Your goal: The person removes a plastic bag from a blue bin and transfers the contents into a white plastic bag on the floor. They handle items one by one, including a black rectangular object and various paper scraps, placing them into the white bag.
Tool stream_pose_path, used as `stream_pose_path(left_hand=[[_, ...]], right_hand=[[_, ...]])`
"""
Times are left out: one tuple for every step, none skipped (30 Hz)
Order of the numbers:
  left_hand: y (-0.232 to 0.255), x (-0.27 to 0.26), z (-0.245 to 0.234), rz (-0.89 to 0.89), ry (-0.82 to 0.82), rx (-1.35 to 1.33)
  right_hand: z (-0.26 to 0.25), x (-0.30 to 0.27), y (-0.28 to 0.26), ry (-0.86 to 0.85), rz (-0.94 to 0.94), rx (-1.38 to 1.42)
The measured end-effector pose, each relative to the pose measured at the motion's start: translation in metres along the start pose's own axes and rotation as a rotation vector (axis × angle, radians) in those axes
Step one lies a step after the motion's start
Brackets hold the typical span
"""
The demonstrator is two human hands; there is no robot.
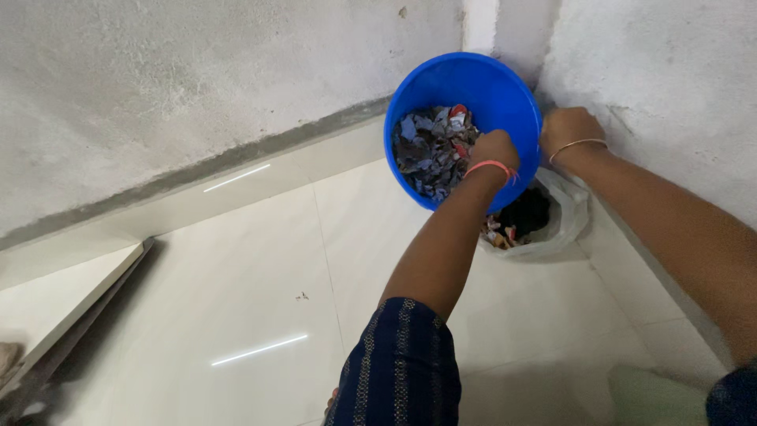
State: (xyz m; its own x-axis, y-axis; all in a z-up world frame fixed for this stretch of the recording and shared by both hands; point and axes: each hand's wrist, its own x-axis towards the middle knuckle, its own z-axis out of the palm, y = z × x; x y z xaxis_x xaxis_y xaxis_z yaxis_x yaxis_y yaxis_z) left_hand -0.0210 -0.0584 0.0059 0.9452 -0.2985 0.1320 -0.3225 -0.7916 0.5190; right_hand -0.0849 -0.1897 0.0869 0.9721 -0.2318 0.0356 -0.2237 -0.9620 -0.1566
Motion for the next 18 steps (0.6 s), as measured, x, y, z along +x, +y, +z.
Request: stream_pose_path(left_hand=[[-0.009,0.004,-0.006,-0.057,-0.035,-0.035],[-0.018,0.006,-0.011,-0.116,-0.068,-0.07],[-0.025,0.006,-0.015,-0.127,-0.018,-0.097],[-0.034,0.006,-0.019,-0.137,0.033,-0.122],[-0.041,0.005,-0.022,-0.148,0.085,-0.147],[-0.049,0.004,-0.026,-0.163,0.106,-0.178],[-0.058,0.004,-0.029,-0.178,0.128,-0.209],[-0.066,0.004,-0.031,-0.191,0.148,-0.238],[-0.072,0.007,-0.033,-0.219,0.109,-0.179],[-0.078,0.012,-0.035,-0.246,0.068,-0.12],[-0.083,0.017,-0.036,-0.273,0.027,-0.062],[-0.087,0.02,-0.035,-0.285,0.065,-0.088],[-0.091,0.022,-0.033,-0.297,0.103,-0.113],[-0.092,0.024,-0.032,-0.308,0.142,-0.139],[-0.093,0.025,-0.03,-0.293,0.13,-0.115],[-0.092,0.026,-0.028,-0.277,0.119,-0.091],[-0.092,0.026,-0.028,-0.261,0.108,-0.067],[-0.091,0.025,-0.028,-0.261,0.077,-0.062]], right_hand=[[-0.002,0.001,-0.006,0.055,0.033,0.061],[0.001,0.002,-0.013,0.126,-0.078,0.064],[0.006,0.001,-0.019,0.197,-0.19,0.069],[0.012,0.003,-0.023,0.268,-0.303,0.076],[0.023,0.008,-0.029,0.214,-0.307,0.063],[0.038,0.014,-0.038,0.161,-0.31,0.051],[0.056,0.023,-0.047,0.107,-0.313,0.038],[0.075,0.034,-0.054,0.049,-0.41,-0.018],[0.095,0.046,-0.06,-0.01,-0.507,-0.074],[0.119,0.056,-0.068,-0.04,-0.613,-0.148],[0.142,0.065,-0.074,-0.084,-0.63,-0.142],[0.164,0.072,-0.078,-0.121,-0.641,-0.133],[0.185,0.078,-0.082,-0.144,-0.643,-0.118],[0.201,0.086,-0.086,-0.142,-0.644,-0.106],[0.217,0.091,-0.091,-0.143,-0.641,-0.097],[0.229,0.096,-0.096,-0.141,-0.641,-0.08],[0.24,0.099,-0.1,-0.134,-0.637,-0.069],[0.25,0.102,-0.105,-0.123,-0.637,-0.054]])
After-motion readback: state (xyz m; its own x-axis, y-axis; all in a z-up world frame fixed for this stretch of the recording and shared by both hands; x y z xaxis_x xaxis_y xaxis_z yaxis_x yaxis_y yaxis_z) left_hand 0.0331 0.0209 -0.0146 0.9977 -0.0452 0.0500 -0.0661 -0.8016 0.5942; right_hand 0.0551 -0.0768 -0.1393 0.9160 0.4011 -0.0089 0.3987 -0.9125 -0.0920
